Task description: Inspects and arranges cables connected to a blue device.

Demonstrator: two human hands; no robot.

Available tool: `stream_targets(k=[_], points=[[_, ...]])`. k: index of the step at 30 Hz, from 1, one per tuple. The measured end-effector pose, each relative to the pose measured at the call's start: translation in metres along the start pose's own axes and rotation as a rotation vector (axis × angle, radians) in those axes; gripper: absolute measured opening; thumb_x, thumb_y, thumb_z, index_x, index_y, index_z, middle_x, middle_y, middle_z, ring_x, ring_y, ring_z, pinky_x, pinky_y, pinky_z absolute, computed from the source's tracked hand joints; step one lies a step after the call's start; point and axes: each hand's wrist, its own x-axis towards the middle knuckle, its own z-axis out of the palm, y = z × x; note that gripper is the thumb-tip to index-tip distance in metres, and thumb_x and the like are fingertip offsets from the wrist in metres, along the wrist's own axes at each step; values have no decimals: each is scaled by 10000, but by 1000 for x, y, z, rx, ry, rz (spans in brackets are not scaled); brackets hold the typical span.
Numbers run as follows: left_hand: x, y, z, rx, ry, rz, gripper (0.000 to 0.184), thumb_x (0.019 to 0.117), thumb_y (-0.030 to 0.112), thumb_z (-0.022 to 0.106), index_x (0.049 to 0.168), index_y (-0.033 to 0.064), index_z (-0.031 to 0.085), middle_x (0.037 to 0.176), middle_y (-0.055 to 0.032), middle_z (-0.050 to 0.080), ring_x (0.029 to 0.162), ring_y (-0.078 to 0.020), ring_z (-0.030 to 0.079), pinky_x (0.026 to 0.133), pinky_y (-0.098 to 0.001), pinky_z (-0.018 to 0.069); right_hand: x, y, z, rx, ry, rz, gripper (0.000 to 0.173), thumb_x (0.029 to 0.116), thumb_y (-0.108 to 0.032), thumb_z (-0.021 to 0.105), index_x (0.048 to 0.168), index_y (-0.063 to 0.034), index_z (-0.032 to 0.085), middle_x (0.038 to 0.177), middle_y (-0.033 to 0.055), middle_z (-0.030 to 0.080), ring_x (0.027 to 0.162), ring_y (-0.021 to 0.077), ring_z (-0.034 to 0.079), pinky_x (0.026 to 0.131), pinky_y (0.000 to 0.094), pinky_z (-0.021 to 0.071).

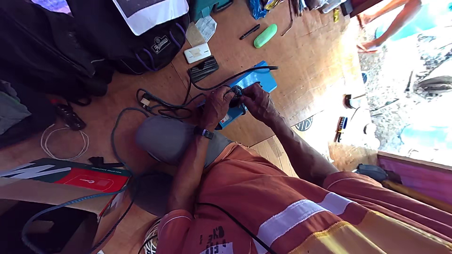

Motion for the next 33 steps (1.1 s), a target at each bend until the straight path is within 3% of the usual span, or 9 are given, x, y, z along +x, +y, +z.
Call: stream_targets(k=[3,6,11,15,19,23,27,30,33], points=[[-1,8,-2,-86,11,-86,301,1068,323,537,1183,111,717,1022,-42,737,943,-132,699,897,-381,572,2,-1,-2,0,-11,14,280,1009,-244,627,1210,-50,608,1042,79,713,885,142,704,825,367,605],[-2,11,-2,-120,42,-86,318,1083,293,510,1361,172,605,1207,-18,708,988,-129,704,888,-381,598,4,0,-2,0,-13,13,269,1008,-244,618,1200,-56,609,1013,73,707,861,139,697,802,361,603],[-2,15,4,-46,89,-36,200,1070,196,535,1207,62,591,1044,-80,689,904,-165,687,834,-356,587,4,1,-2,14,-18,8,270,1013,-241,620,1206,-53,615,1031,72,713,879,133,703,821,357,606],[-5,22,10,-341,114,-298,265,1108,230,452,1264,19,480,928,-120,665,580,-194,664,521,-350,614,5,5,-3,48,-26,-24,242,1032,-230,601,1201,-61,630,1054,62,715,888,124,704,832,347,607],[-10,22,3,-696,41,-530,337,1104,160,428,1418,90,325,994,-197,653,586,-291,706,510,-421,642,5,6,-4,80,-24,-41,219,1042,-195,582,1189,-46,645,1063,67,710,880,126,700,818,341,608],[-16,21,-6,-693,-138,-666,317,1079,152,475,1361,32,396,826,-194,703,592,-290,725,520,-393,638,5,8,-4,169,-12,-26,197,1037,-176,587,1152,-31,652,1032,72,716,868,134,699,802,341,606],[-19,20,-14,-566,-296,-693,260,1073,217,503,1156,-30,516,808,-166,733,575,-236,719,480,-327,597,2,3,-5,229,-9,-1,176,1027,-172,596,1121,-29,636,986,74,704,845,145,690,772,348,603],[-20,15,-16,-458,-272,-674,347,1076,316,497,1090,-20,582,755,-138,726,517,-201,678,432,-300,544,0,2,-4,245,-12,-7,188,1033,-184,591,1122,-23,630,979,79,694,852,153,685,773,355,601],[-19,17,-15,-175,-226,-667,407,1072,400,451,1051,24,604,708,-91,707,496,-177,655,440,-319,538,1,3,-3,237,-11,-14,188,1039,-185,582,1119,-20,621,969,82,691,836,150,683,758,349,599]])
